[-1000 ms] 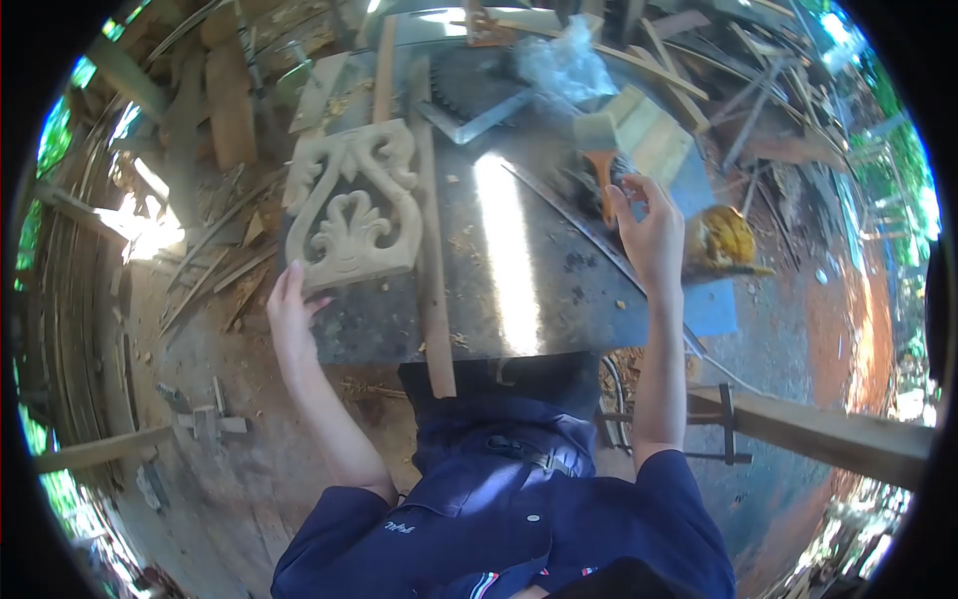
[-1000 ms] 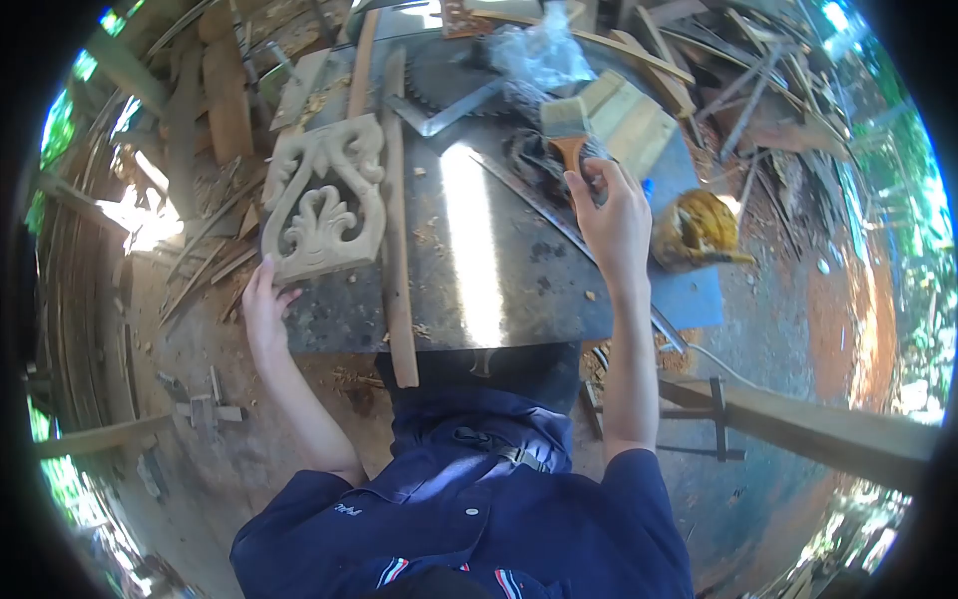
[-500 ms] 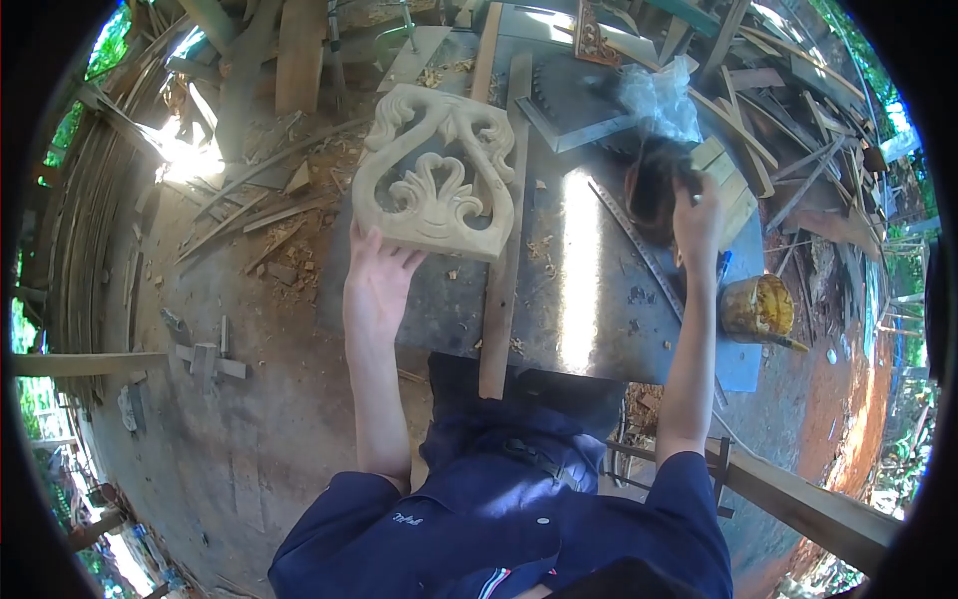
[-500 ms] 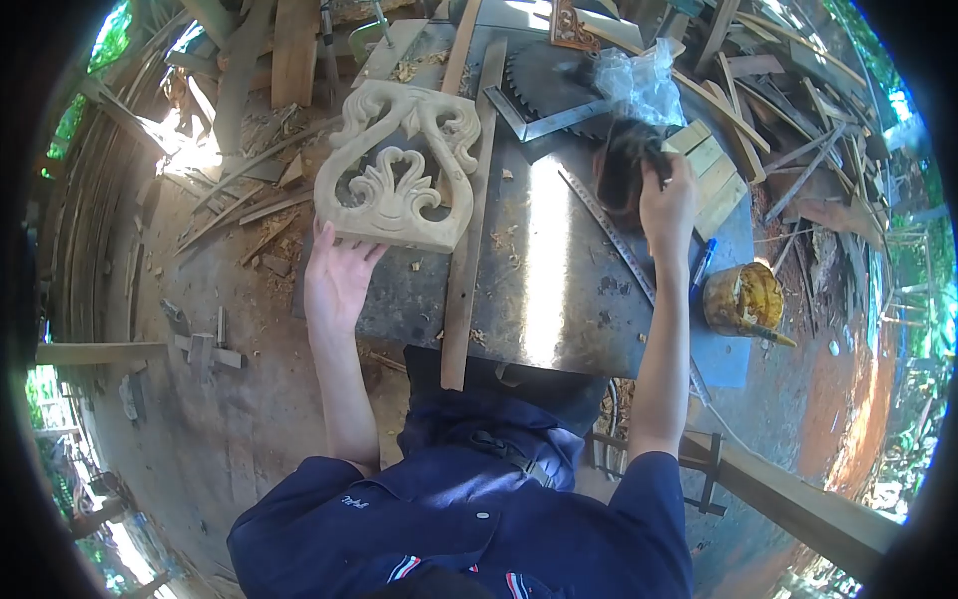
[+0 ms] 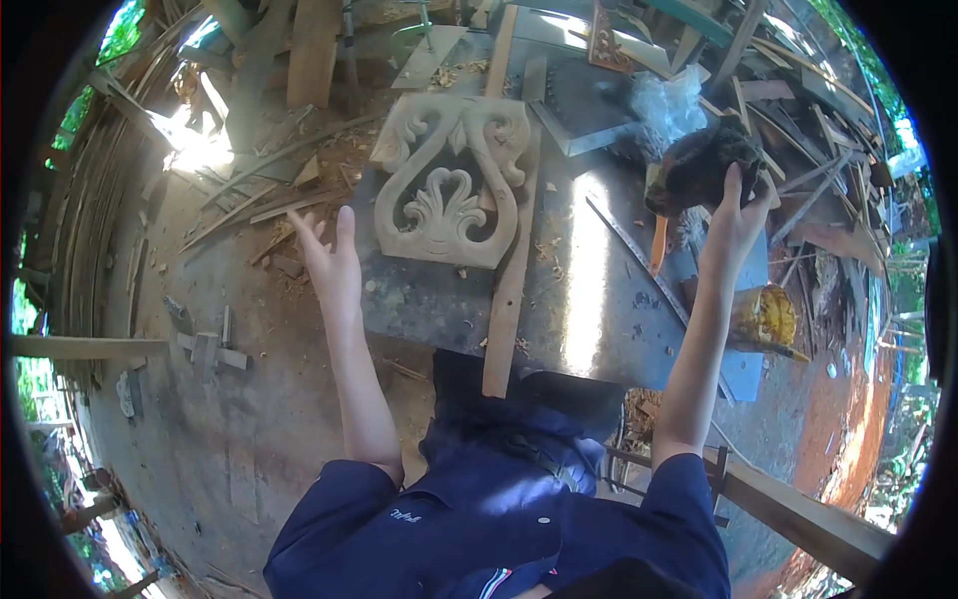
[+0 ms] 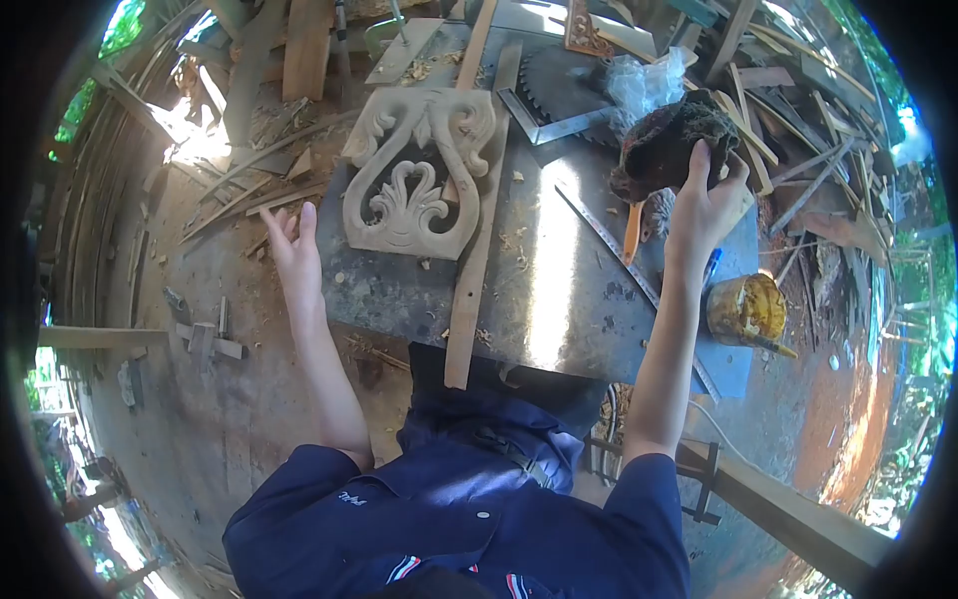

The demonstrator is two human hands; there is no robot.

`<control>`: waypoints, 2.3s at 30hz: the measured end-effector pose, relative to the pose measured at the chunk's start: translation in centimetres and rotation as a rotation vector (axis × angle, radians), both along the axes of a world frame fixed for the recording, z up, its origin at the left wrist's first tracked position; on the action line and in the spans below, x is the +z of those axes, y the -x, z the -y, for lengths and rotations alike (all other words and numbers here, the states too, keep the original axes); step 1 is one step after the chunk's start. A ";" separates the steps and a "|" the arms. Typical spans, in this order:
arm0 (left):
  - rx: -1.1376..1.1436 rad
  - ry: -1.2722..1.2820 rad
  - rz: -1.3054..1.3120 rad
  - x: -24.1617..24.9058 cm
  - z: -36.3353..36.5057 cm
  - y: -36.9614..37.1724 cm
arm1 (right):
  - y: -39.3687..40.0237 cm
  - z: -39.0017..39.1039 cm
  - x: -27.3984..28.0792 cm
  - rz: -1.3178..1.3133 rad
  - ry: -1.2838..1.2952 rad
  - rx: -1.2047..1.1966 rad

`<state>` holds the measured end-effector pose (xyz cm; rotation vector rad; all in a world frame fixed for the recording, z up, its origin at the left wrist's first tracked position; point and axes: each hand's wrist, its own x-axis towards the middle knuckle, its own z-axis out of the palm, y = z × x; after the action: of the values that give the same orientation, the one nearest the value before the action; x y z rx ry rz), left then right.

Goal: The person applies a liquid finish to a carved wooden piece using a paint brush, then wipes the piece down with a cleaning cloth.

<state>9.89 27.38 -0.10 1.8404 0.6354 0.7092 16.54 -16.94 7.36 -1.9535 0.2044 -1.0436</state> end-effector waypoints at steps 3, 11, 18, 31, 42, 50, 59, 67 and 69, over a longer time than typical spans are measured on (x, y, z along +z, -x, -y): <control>-0.452 -0.036 -0.045 -1.2 -2.4 1.0 | 2.3 -8.2 3.5 -0.055 -0.241 0.150; -0.626 -0.146 0.489 3.7 8.0 1.6 | 3.5 -20.4 0.9 -0.211 -0.221 1.226; -0.169 0.148 0.283 4.8 1.9 4.6 | -11.6 -17.9 -1.9 -0.163 0.279 0.669; 0.202 0.153 0.181 3.7 -6.7 8.5 | -21.5 -21.9 -3.6 -0.917 0.699 0.942; 0.105 0.300 0.311 7.7 -5.8 7.7 | -16.4 -27.2 9.6 -0.241 0.625 1.332; 0.104 0.339 0.580 13.0 -6.0 4.3 | -13.4 -31.3 10.6 0.304 0.793 0.938; 0.051 0.115 0.667 14.6 -6.8 2.8 | -13.7 -30.2 11.3 0.223 0.901 0.905; -0.080 -0.638 0.566 15.5 -6.3 -0.4 | -12.3 -31.5 8.8 0.409 0.774 0.994; -0.109 -0.984 0.491 15.9 -6.9 -3.0 | -12.7 -32.1 8.7 0.452 0.829 1.017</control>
<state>12.88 34.33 15.85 2.3904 -0.2047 1.5070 29.27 15.17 16.08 -1.9710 -1.5181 -0.8460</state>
